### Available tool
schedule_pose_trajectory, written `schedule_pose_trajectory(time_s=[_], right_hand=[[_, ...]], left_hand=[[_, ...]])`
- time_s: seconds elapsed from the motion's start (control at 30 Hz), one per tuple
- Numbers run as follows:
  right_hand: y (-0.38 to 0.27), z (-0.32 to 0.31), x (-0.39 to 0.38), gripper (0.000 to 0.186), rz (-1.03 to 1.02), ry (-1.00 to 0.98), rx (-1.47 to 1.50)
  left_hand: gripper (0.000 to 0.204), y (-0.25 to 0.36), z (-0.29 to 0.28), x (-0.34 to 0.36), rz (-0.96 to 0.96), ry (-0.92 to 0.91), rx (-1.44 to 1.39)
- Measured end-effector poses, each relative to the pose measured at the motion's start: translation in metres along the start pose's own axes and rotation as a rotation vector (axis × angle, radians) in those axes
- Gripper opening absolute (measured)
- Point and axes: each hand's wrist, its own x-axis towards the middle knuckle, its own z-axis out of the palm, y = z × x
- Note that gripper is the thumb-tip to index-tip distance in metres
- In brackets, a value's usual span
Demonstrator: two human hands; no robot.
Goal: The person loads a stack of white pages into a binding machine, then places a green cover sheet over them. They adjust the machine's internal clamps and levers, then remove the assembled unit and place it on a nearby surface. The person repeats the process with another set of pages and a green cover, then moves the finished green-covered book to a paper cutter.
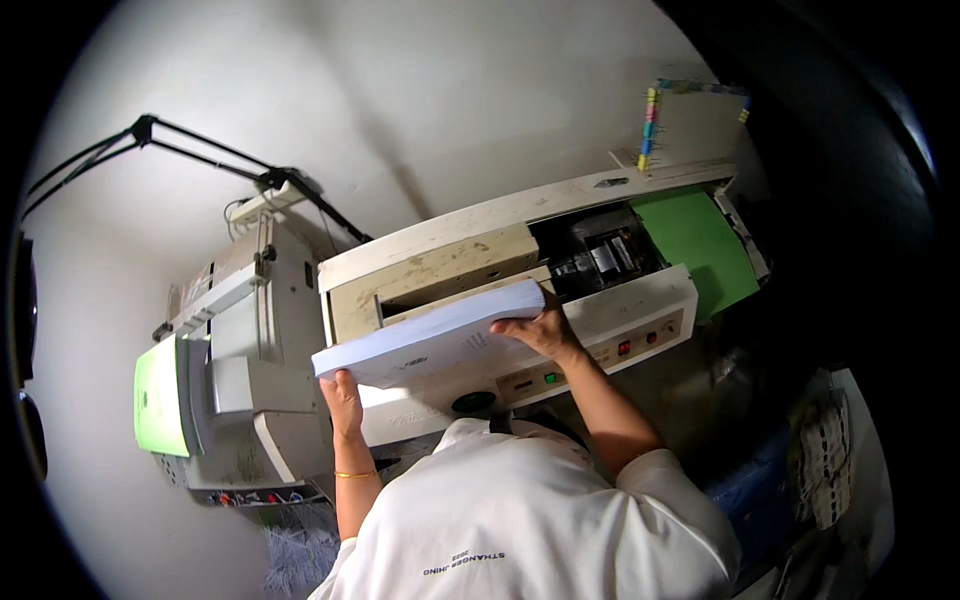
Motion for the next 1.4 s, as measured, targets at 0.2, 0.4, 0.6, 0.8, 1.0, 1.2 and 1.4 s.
schedule_pose_trajectory(time_s=[0.2,0.4,0.6,0.8,1.0,1.2,1.4], right_hand=[[0.001,-0.006,-0.006,0.065,0.113,-0.099,-0.039],[-0.016,-0.009,-0.004,0.073,0.055,-0.146,0.02],[0.007,-0.029,-0.023,0.044,0.231,-0.062,0.062],[0.012,-0.018,-0.028,0.059,0.133,-0.063,0.034],[-0.007,-0.005,-0.03,0.052,0.125,-0.124,0.028],[-0.012,-0.006,-0.018,0.032,0.282,-0.138,-0.041],[-0.013,-0.014,-0.013,0.058,0.141,-0.19,-0.014]], left_hand=[[0.08,0.01,-0.002,0.003,-0.101,-0.09,-0.218],[0.095,0.026,-0.006,0.001,-0.138,-0.131,-0.293],[0.086,0.029,0.002,-0.002,-0.121,-0.028,-0.26],[0.081,0.028,0.002,-0.008,-0.137,-0.002,-0.271],[0.076,0.024,-0.001,-0.005,-0.148,-0.061,-0.283],[0.048,0.001,-0.005,-0.006,-0.094,-0.056,-0.164],[0.074,-0.008,-0.002,-0.005,0.023,0.003,0.037]])
